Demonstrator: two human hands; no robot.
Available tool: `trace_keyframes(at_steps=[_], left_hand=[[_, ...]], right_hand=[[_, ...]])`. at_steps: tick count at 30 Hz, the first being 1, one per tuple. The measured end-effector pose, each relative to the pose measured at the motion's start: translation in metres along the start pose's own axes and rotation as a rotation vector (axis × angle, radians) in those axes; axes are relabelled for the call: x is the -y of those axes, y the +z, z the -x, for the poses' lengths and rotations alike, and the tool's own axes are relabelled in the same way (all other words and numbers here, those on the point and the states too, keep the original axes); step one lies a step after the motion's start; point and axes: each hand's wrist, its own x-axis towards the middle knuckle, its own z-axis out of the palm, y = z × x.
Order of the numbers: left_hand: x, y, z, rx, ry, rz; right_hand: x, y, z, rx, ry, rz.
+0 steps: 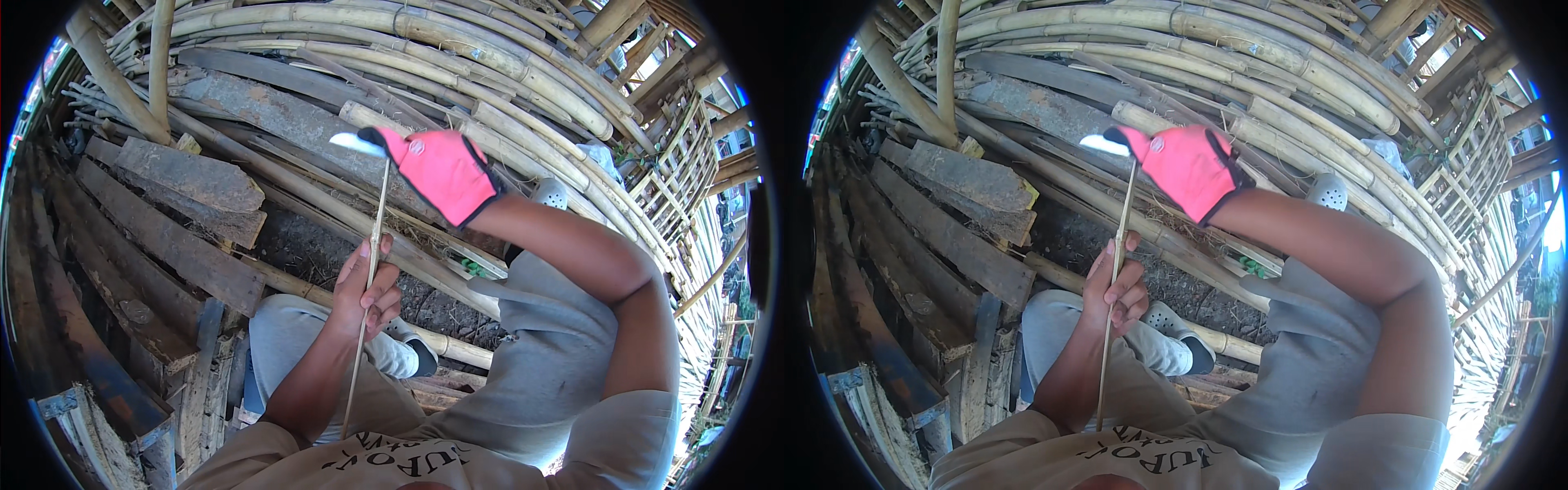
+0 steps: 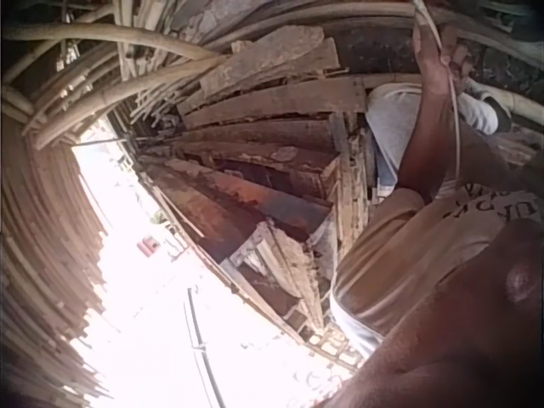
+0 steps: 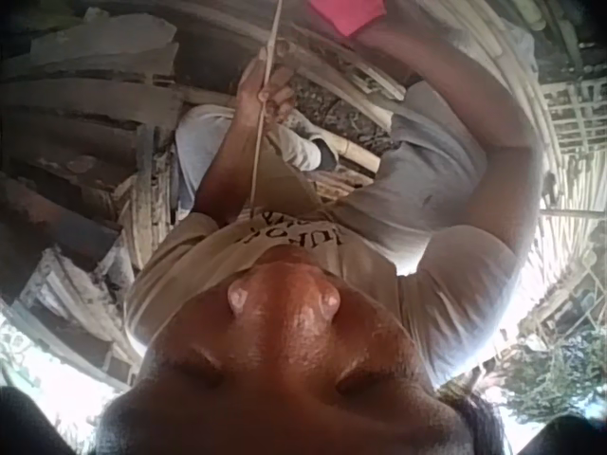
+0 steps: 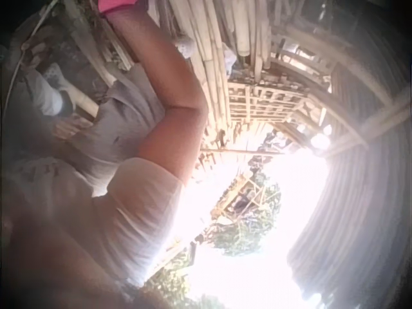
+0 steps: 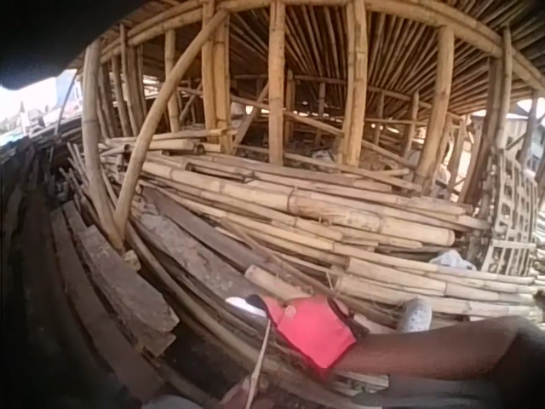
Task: The person shaves thin layers off a long wooden strip using a small knife while holding it by hand.
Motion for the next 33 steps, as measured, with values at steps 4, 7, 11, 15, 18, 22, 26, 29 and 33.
trace_keyframes(at_steps=[4, 7, 11, 15, 18, 22, 26, 29, 33], left_hand=[[-0.002, -0.009, -0.002, -0.003, 0.004, 0.076], [0.002, 0.000, -0.002, 0.038, 0.020, 0.151], [-0.003, -0.007, 0.002, -0.007, 0.020, 0.136], [-0.001, -0.005, 0.001, 0.080, 0.011, 0.176], [-0.002, -0.009, 0.001, 0.063, 0.015, 0.170], [-0.001, -0.002, -0.002, 0.052, 0.014, 0.167], [-0.001, -0.012, -0.001, 0.033, 0.003, 0.170], [-0.003, -0.006, -0.001, 0.060, -0.003, 0.176], [-0.004, -0.010, 0.001, 0.060, 0.014, 0.234]], right_hand=[[0.012, 0.000, -0.001, 0.326, 0.070, 0.029], [-0.002, -0.005, -0.002, -0.016, -0.042, 0.087], [0.020, 0.001, 0.009, 0.269, 0.085, -0.066], [0.008, -0.001, 0.008, -0.080, -0.072, 0.003], [0.023, 0.000, 0.019, 0.178, 0.007, -0.062], [0.013, -0.003, 0.000, 0.027, -0.022, -0.008], [0.029, 0.003, 0.025, 0.058, -0.019, -0.196], [-0.013, 0.008, 0.000, -0.001, -0.107, -0.103], [0.035, 0.010, 0.035, 0.099, -0.007, -0.242]])
